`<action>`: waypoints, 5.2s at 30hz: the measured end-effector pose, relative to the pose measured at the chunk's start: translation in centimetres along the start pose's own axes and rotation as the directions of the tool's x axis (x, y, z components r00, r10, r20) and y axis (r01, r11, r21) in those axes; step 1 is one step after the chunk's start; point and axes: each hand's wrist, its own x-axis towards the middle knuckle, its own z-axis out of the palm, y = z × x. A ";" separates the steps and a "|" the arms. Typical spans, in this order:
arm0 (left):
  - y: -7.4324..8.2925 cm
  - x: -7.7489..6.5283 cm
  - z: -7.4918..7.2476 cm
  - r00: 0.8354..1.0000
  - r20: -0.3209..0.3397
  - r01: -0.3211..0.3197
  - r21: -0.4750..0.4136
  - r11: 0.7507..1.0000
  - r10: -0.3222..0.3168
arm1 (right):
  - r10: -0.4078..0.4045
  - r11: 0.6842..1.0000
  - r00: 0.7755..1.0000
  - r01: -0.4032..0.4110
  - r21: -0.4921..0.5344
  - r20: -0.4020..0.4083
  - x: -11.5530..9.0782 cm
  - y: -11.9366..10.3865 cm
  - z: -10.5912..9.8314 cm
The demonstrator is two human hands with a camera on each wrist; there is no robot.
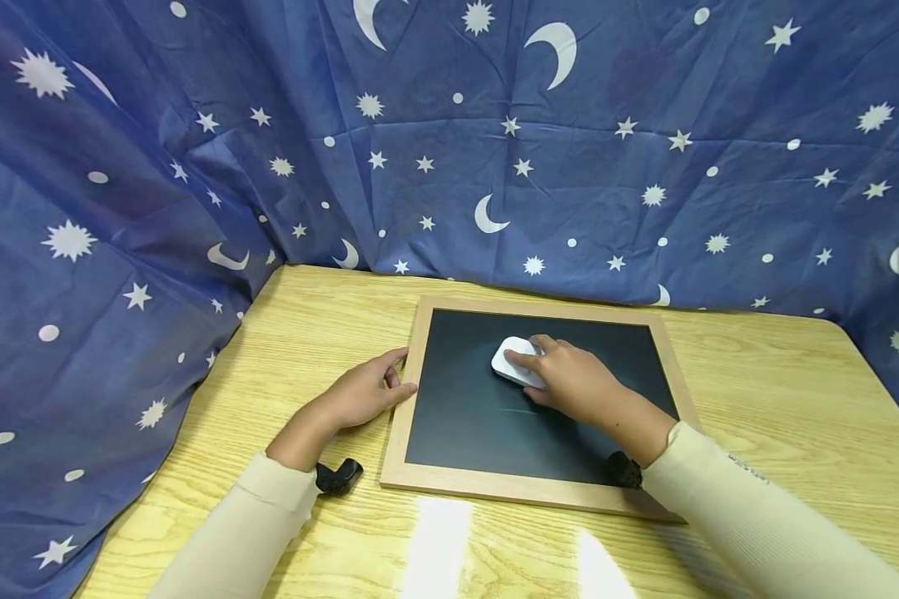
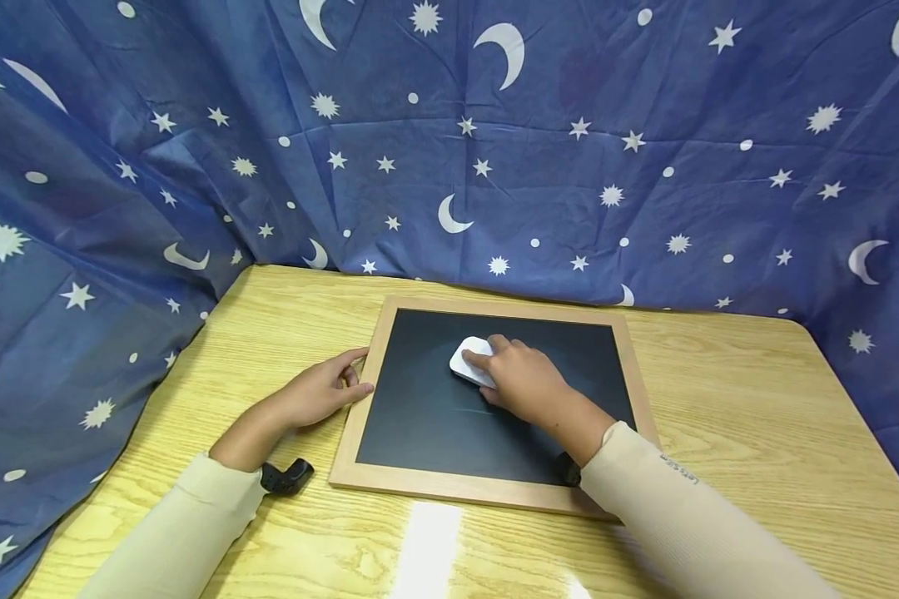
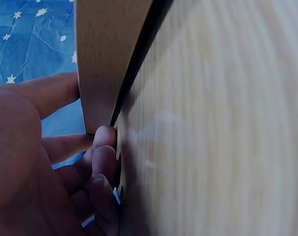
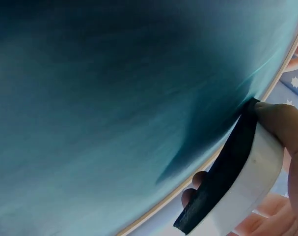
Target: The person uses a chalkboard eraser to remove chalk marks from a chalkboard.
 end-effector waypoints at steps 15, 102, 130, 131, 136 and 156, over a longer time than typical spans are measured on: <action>0.1 0.0 -0.1 1.000 -0.004 -0.001 0.017 1.000 0.001 | 0.127 0.992 0.992 -0.127 0.002 0.011 -5.0 5.3 -0.7; 0.6 0.3 -0.2 1.000 0.003 0.001 0.027 1.000 -0.001 | -0.012 0.997 0.995 0.004 0.083 0.099 0.0 0.5 -1.0; 0.2 0.1 0.1 1.000 -0.004 -0.006 0.025 1.000 0.006 | 0.083 0.995 0.994 -0.087 0.056 0.073 -6.9 6.0 -1.9; 0.2 0.1 0.1 1.000 -0.002 -0.006 0.025 1.000 0.006 | 0.076 0.995 0.995 -0.080 0.060 0.072 -7.0 6.1 -1.9; 0.5 0.0 0.0 1.000 0.001 -0.002 0.029 1.000 0.002 | 0.060 0.996 0.996 -0.065 0.064 0.068 -7.3 6.3 -2.0; 0.6 -0.1 -0.1 1.000 0.001 0.012 0.025 1.000 -0.012 | -0.006 0.998 0.992 -0.002 0.061 0.127 -0.1 0.3 -1.3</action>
